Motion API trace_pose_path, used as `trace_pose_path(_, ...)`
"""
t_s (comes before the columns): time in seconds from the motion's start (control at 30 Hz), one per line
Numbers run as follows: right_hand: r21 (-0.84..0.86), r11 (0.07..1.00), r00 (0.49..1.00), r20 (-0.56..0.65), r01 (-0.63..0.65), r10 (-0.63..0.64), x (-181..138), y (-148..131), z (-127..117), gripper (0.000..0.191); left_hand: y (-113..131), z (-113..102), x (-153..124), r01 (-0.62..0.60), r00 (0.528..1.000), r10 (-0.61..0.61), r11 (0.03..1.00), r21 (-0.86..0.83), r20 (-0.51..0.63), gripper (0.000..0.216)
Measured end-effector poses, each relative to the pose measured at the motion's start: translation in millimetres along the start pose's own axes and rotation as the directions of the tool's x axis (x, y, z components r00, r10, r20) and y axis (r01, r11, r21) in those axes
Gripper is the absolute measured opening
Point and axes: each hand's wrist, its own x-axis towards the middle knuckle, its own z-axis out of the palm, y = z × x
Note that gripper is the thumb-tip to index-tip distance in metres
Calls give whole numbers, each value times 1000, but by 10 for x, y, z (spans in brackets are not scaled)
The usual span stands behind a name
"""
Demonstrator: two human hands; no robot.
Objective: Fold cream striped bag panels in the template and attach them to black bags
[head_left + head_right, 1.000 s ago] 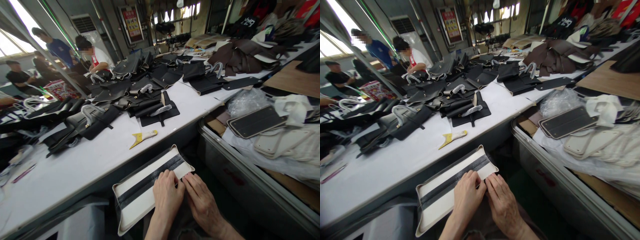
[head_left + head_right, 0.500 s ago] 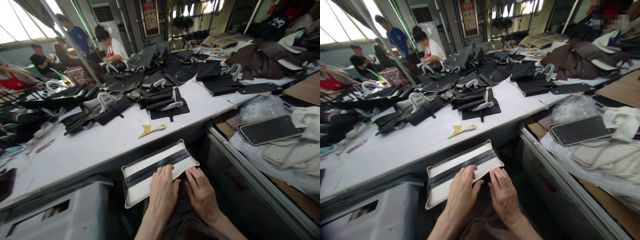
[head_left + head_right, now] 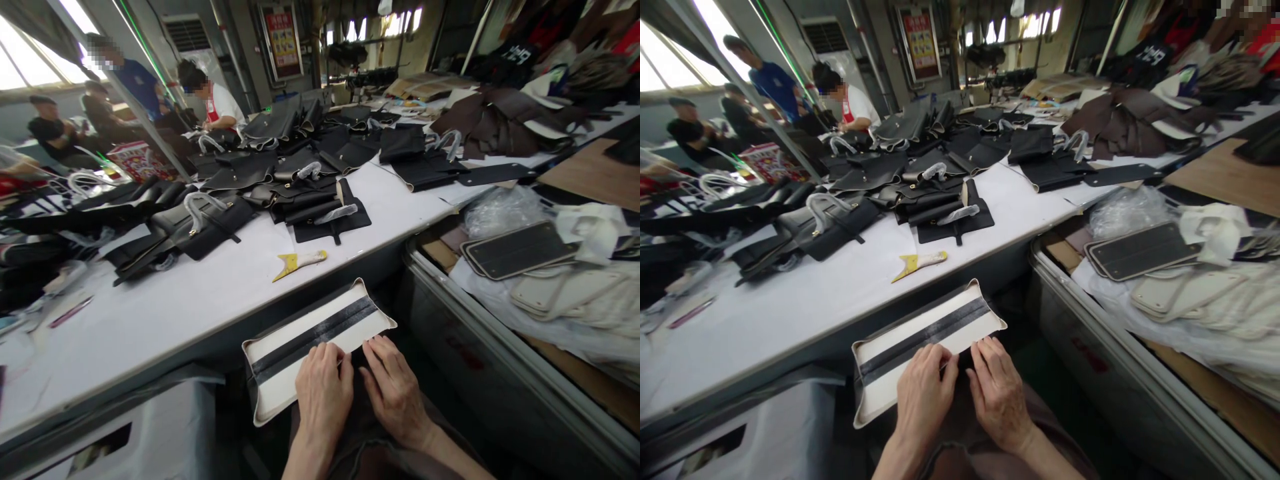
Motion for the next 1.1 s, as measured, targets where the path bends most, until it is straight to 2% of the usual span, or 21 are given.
trace_pose_path(0.2, 53, 998, 999, 6, 43, -43, -8, -166, 95, 44, -39, 22, 15, -27, 1000, 27, 1000, 6, -6, 17)
trace_pose_path(0.3, 46, 998, 999, 1, 46, -47, -4, -207, 106, 42, -63, 3, -20, -48, 998, 47, 998, -36, -31, 6)
trace_pose_path(0.4, 33, 999, 999, 18, 42, -43, 4, -226, 95, 44, -120, -57, -90, -73, 997, 72, 995, -68, -24, 16)
trace_pose_path(0.5, 40, 998, 998, 25, 49, -50, 10, -254, 94, 46, -245, -141, -183, -72, 997, 71, 997, -20, -18, 4)
trace_pose_path(0.67, 52, 996, 996, 47, 68, -70, 0, -331, 138, 50, -509, -243, -345, -73, 992, 76, 997, 33, -96, 13)
trace_pose_path(0.9, 70, 991, 991, 58, 113, -117, -13, -463, 210, 56, -695, -313, -532, -72, 969, 85, 995, 65, -231, 11)
trace_pose_path(1.1, 70, 989, 987, 83, 129, -135, -10, -539, 250, 57, -882, -349, -557, -147, 974, 143, 989, -8, -178, 4)
